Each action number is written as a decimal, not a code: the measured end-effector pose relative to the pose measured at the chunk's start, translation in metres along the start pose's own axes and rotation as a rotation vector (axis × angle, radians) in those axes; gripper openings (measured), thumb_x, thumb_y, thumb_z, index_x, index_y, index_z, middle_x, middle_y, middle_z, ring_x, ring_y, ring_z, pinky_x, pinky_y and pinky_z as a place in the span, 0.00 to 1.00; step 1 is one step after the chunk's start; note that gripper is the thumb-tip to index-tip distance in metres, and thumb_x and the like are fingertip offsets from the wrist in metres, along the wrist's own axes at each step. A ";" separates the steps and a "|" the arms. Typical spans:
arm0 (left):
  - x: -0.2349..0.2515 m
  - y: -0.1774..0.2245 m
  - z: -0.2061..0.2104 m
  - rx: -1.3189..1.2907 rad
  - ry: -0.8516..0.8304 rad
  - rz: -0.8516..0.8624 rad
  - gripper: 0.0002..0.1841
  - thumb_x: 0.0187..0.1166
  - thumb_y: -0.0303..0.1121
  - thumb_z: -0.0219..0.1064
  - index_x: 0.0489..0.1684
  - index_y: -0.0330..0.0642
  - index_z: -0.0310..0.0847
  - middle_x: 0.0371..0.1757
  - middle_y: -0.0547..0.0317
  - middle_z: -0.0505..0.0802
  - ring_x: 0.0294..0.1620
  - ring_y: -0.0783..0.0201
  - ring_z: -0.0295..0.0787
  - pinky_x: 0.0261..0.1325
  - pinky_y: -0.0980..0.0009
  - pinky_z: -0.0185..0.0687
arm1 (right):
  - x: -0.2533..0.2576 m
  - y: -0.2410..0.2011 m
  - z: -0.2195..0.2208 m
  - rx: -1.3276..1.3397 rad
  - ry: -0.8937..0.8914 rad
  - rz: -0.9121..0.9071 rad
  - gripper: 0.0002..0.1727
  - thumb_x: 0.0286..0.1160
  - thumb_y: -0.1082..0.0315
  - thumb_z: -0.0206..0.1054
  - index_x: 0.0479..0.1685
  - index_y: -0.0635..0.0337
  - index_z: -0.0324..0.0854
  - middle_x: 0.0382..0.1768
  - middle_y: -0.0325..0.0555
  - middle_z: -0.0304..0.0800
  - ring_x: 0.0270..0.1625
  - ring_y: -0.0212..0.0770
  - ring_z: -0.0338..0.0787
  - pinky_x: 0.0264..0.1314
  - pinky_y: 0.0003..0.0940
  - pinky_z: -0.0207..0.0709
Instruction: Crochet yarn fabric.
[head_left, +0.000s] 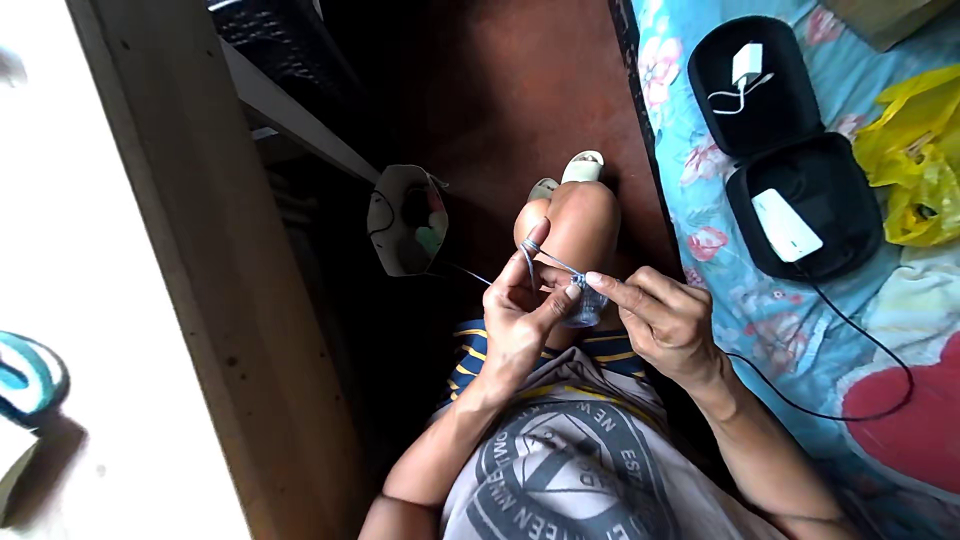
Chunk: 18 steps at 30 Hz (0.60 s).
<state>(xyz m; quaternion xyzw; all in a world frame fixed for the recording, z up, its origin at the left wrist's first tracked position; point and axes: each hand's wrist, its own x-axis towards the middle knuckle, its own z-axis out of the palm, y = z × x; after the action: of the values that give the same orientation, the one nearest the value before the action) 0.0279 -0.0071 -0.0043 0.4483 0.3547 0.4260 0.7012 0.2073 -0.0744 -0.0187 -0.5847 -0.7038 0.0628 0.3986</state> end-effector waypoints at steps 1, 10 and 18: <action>0.000 0.000 0.001 0.047 0.009 0.030 0.40 0.67 0.13 0.69 0.87 0.36 0.64 0.38 0.61 0.94 0.34 0.71 0.91 0.43 0.73 0.90 | 0.000 -0.002 0.000 -0.008 -0.003 0.008 0.18 0.77 0.75 0.63 0.57 0.52 0.95 0.23 0.46 0.80 0.23 0.38 0.78 0.23 0.29 0.68; -0.004 -0.041 0.008 0.373 0.050 0.659 0.24 0.77 0.22 0.68 0.73 0.44 0.76 0.43 0.59 0.93 0.44 0.69 0.91 0.54 0.70 0.88 | 0.013 -0.041 0.003 0.707 -0.063 0.605 0.21 0.77 0.77 0.62 0.69 0.63 0.80 0.37 0.35 0.89 0.32 0.21 0.84 0.36 0.16 0.79; -0.001 -0.001 -0.004 -0.017 -0.059 0.119 0.35 0.70 0.17 0.67 0.84 0.36 0.67 0.41 0.66 0.92 0.36 0.75 0.88 0.46 0.74 0.88 | 0.006 -0.010 0.003 0.070 0.078 -0.009 0.08 0.84 0.72 0.61 0.44 0.64 0.86 0.35 0.50 0.92 0.38 0.34 0.91 0.42 0.22 0.82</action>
<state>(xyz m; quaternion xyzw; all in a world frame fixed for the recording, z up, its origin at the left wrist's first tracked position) 0.0242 -0.0073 -0.0069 0.4751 0.3027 0.4566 0.6886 0.1978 -0.0717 -0.0122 -0.5695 -0.6876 0.0627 0.4461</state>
